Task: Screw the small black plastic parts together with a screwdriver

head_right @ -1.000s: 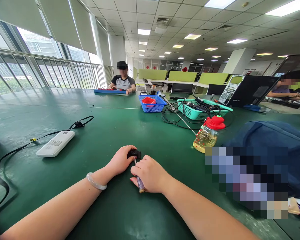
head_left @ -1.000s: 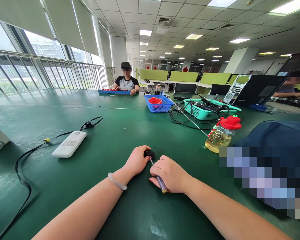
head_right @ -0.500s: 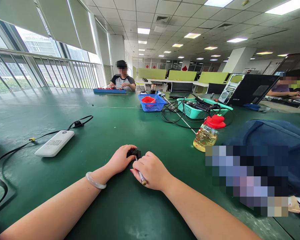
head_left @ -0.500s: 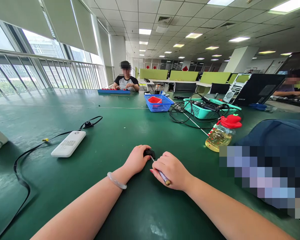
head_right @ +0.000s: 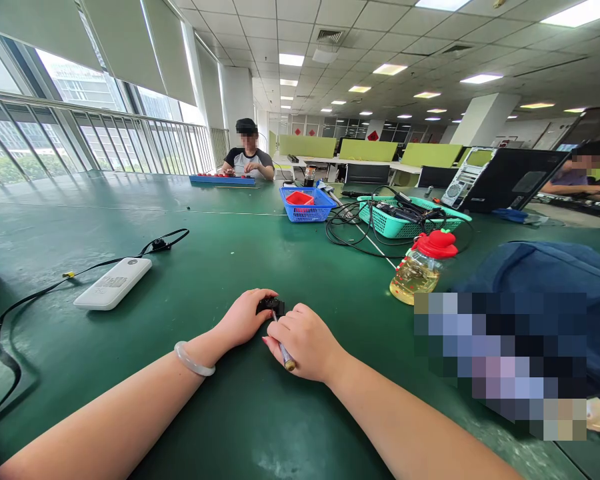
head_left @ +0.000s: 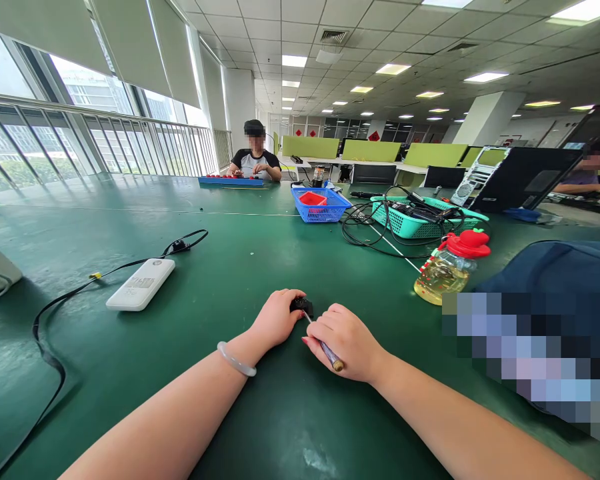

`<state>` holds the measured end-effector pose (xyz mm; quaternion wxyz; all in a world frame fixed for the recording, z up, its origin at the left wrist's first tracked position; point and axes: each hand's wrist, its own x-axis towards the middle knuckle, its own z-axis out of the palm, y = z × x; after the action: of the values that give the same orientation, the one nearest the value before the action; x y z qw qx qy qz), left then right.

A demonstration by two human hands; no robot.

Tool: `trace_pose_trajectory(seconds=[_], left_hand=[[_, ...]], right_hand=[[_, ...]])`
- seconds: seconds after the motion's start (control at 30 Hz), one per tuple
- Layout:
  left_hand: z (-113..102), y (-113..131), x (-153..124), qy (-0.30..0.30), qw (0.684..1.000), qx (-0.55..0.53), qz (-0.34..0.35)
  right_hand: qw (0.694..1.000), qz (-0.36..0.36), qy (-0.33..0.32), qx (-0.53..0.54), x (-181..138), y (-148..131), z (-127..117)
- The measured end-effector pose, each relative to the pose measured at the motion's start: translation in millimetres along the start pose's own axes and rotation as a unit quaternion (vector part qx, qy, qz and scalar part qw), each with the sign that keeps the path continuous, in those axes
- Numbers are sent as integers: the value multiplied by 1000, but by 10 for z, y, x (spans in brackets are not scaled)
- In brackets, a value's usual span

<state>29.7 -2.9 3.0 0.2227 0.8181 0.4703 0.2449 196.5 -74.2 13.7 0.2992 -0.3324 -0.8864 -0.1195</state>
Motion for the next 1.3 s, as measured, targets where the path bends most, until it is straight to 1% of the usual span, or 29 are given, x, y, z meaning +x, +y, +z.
trace_pose_trajectory(seconds=[0.43, 0.57, 0.73, 0.83, 0.93, 1.0, 1.07, 1.13, 1.2, 1.3], left_hand=[[3, 5, -5, -3, 1000, -5, 5], [5, -4, -3, -4, 1000, -6, 6], [11, -18, -3, 2, 1000, -13, 14], [10, -16, -4, 0, 1000, -16, 18], [7, -10, -2, -1, 1000, -12, 16], [3, -5, 0, -1, 1000, -9, 16], [-3, 3, 0, -3, 1000, -8, 17], [-10, 12, -4, -7, 1000, -9, 17], [-16, 19, -8, -9, 1000, -9, 16], [-18, 21, -12, -9, 1000, -9, 12]], right_hand=[[1000, 8, 8, 13, -11, 15, -14], [1000, 17, 16, 15, -11, 19, -24], [999, 32, 7, 24, -18, 36, -21], [999, 41, 15, 32, -19, 46, -28], [995, 65, 25, 70, -19, 55, -51], [986, 114, 36, 118, -23, 71, -67], [962, 195, 48, 184, -33, 106, -70], [919, 284, 63, 267, -47, 160, -46], [860, 353, 87, 359, -58, 226, 4], [757, 414, 147, 484, -58, 323, 87]])
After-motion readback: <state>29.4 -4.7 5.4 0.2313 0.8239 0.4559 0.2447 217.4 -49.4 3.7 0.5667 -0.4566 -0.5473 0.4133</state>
